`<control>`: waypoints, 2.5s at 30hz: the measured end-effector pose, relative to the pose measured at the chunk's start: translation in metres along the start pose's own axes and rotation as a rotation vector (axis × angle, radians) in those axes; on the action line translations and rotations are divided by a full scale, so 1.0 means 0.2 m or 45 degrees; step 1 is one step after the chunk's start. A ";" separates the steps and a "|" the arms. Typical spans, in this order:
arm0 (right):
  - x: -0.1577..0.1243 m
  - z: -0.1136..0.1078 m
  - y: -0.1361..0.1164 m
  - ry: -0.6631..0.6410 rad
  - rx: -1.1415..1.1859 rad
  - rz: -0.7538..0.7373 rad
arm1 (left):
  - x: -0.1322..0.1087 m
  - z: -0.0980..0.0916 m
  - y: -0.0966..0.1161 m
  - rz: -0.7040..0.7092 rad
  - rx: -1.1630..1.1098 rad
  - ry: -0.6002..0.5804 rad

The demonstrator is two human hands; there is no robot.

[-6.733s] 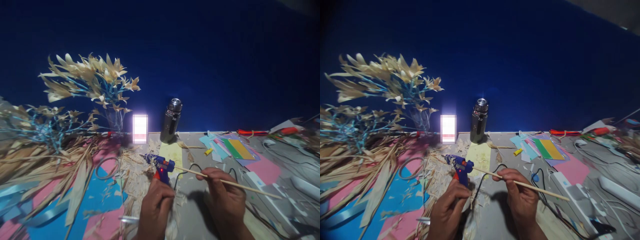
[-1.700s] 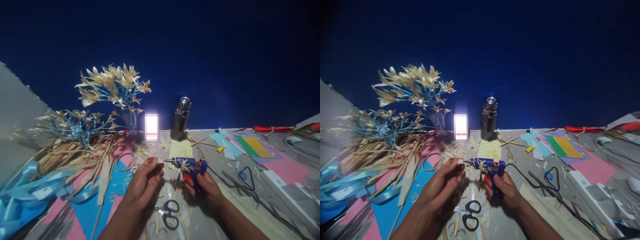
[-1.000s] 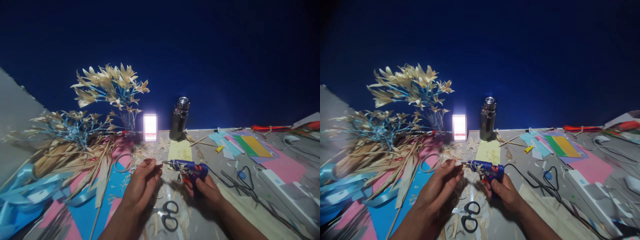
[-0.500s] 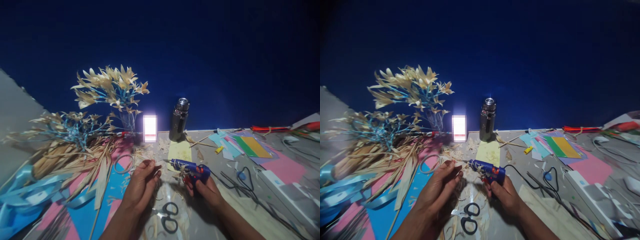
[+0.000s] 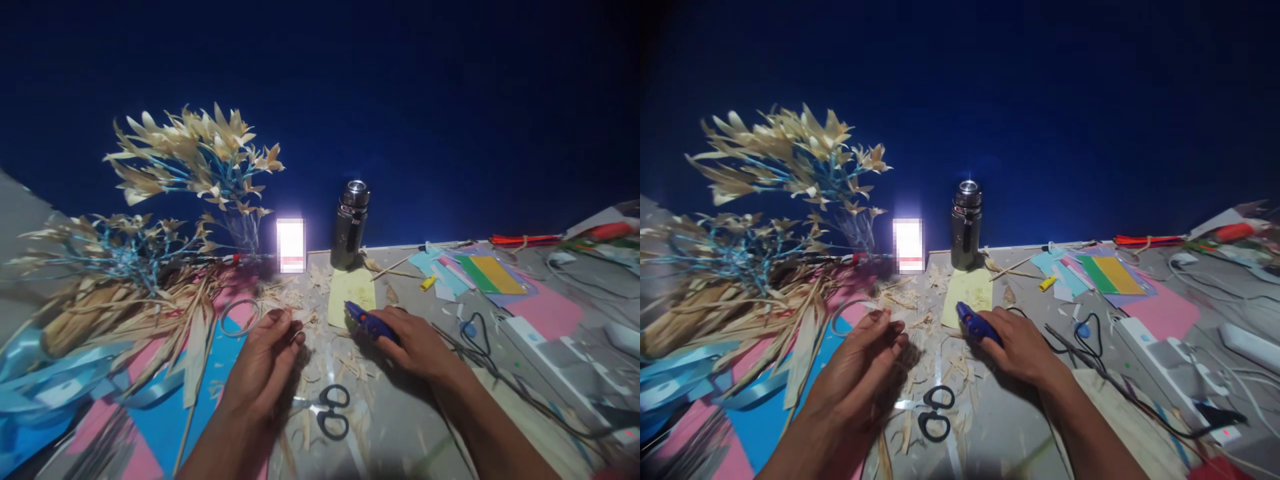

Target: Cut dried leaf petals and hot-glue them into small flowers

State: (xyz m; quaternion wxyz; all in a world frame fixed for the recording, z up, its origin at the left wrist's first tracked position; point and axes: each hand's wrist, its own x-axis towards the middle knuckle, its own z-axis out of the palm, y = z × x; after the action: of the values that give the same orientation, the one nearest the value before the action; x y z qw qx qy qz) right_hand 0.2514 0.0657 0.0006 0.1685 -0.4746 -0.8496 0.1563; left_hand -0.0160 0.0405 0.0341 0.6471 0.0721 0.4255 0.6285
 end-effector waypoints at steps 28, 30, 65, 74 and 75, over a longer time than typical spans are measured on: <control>-0.19 0.11 -0.08 0.015 -0.260 -0.040 | -0.04 -0.04 -0.04 -0.070 0.102 -0.115; -0.15 0.05 -0.13 0.253 -0.130 -0.162 | -0.05 -0.03 -0.05 0.025 0.170 -0.121; 0.19 0.05 -0.42 0.364 1.652 0.449 | -0.06 0.01 -0.20 -0.119 0.206 -0.167; 0.20 0.18 -0.43 0.445 1.642 0.546 | -0.05 0.02 -0.22 -0.208 0.275 -0.158; 0.20 0.18 -0.42 0.450 1.611 0.536 | -0.04 0.02 -0.22 -0.207 0.283 -0.165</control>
State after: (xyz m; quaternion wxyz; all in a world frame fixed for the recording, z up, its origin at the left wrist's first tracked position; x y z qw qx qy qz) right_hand 0.1523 0.0548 0.0095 0.5151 -0.4583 -0.4447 0.5718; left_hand 0.0219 0.0256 0.0127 0.7100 0.1491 0.4543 0.5170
